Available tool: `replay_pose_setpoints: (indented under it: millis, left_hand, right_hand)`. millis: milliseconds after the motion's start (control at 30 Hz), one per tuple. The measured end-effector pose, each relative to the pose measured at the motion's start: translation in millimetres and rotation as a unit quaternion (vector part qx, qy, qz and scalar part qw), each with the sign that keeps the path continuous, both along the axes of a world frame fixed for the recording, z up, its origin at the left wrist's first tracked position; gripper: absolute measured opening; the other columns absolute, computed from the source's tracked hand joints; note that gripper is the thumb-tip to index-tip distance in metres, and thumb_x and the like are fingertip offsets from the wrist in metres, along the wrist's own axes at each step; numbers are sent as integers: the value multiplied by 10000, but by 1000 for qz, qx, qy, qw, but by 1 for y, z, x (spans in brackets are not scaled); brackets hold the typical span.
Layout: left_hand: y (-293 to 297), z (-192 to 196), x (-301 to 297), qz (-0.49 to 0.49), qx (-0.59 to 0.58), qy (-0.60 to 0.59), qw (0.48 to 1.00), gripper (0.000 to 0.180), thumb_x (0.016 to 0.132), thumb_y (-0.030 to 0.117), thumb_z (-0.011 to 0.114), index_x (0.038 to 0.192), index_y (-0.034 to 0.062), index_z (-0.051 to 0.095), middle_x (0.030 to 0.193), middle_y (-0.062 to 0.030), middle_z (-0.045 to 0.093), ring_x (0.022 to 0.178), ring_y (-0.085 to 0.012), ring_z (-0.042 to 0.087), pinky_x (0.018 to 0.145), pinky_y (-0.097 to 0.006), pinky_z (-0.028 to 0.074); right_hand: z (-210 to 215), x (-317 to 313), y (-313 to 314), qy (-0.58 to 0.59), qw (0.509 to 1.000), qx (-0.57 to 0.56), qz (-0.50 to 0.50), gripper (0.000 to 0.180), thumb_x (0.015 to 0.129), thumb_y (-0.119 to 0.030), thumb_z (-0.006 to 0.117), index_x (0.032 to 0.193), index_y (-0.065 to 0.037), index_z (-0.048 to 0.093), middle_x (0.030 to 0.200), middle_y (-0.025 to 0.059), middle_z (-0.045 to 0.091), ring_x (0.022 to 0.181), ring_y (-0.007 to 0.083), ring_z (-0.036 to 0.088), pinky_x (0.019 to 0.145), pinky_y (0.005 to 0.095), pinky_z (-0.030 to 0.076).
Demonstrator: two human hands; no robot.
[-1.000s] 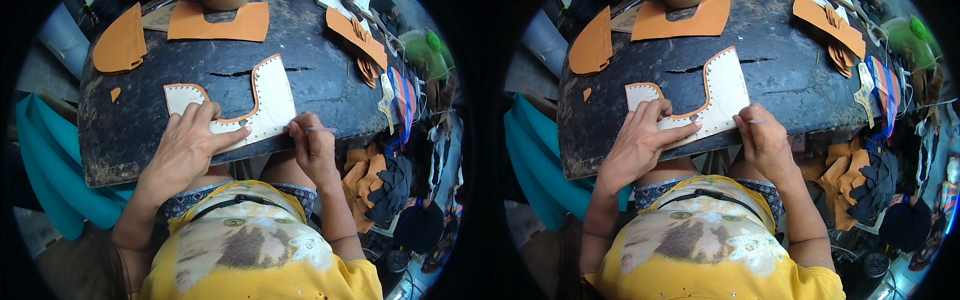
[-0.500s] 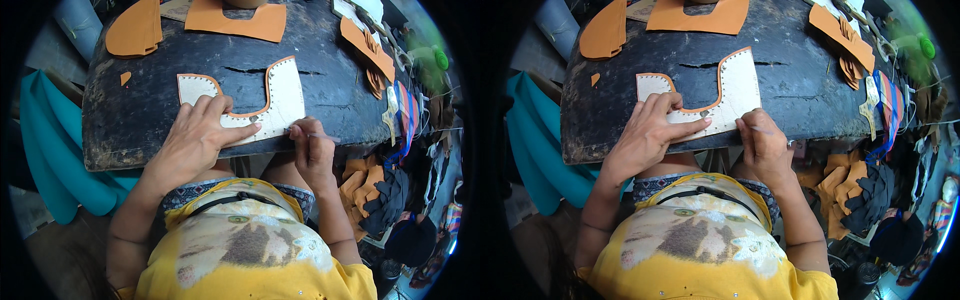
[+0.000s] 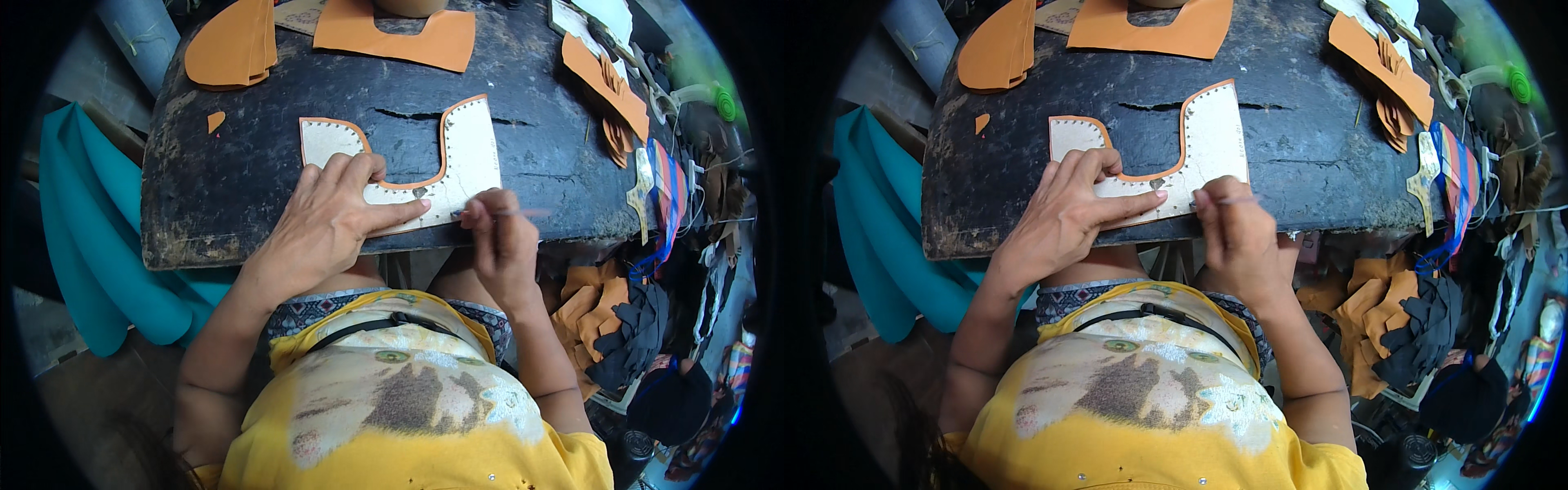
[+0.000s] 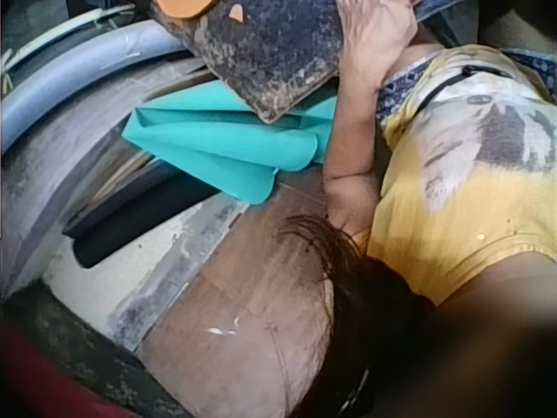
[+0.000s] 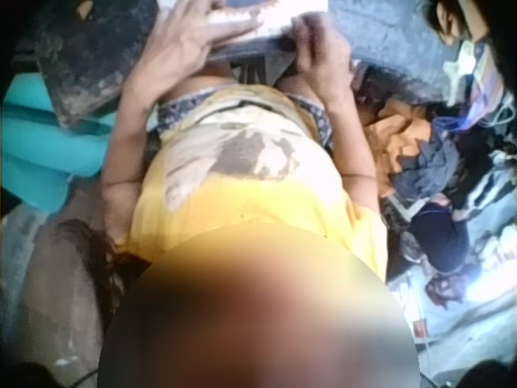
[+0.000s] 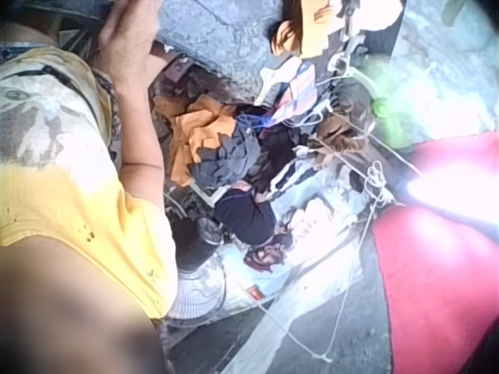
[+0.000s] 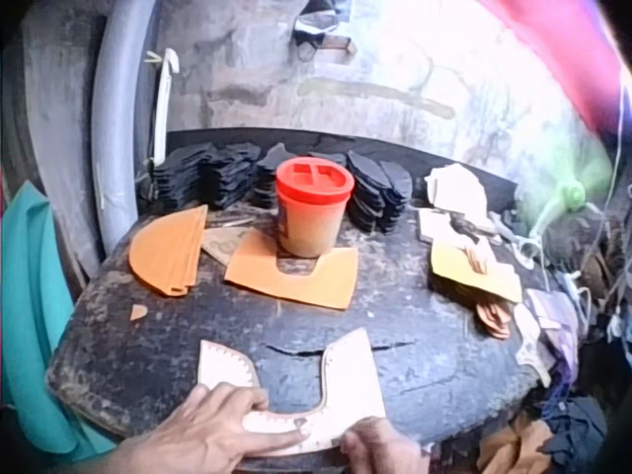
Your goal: The person uses a pointed awl to punch holes along the edges of orange leather pieces placed on a white template. They repeatedly align the leather, punch holes, and flip the pieces to continue the process.
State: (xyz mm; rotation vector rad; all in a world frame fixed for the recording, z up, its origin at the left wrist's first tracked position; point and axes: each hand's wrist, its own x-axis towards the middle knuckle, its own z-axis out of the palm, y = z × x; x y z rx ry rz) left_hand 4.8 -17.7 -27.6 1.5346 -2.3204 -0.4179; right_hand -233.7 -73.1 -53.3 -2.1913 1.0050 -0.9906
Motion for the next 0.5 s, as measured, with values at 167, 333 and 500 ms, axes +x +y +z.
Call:
replay_pose_setpoints:
  millis: [167, 333, 500]
  left_hand:
    - [-1, -5, -1, 17, -26, -6, 1000, 467, 863, 86, 644, 1269, 305, 717, 1248, -124, 534, 1168, -295, 511, 989, -406, 391]
    - [2, -7, -3, 41, -13, 40, 998, 419, 913, 70, 576, 1224, 297, 742, 1196, -110, 548, 1139, -284, 519, 964, -403, 395]
    - [1, -8, -2, 54, -8, 53, 997, 328, 914, 104, 603, 1178, 239, 744, 1187, -89, 551, 1115, -262, 523, 935, -406, 399]
  right_hand:
    - [1, 1, -2, -63, 996, 63, 15, 37, 969, -4, 607, 949, 8, 578, 785, 152, 606, 688, 356, 622, 627, 392, 487]
    - [3, 9, 3, -26, 999, 31, 11, 45, 978, -20, 600, 951, 8, 578, 749, 156, 603, 650, 374, 615, 622, 406, 493]
    - [2, 9, 2, 7, 997, 17, 80, 190, 862, 83, 665, 965, -9, 534, 854, 173, 579, 785, 369, 601, 670, 433, 483]
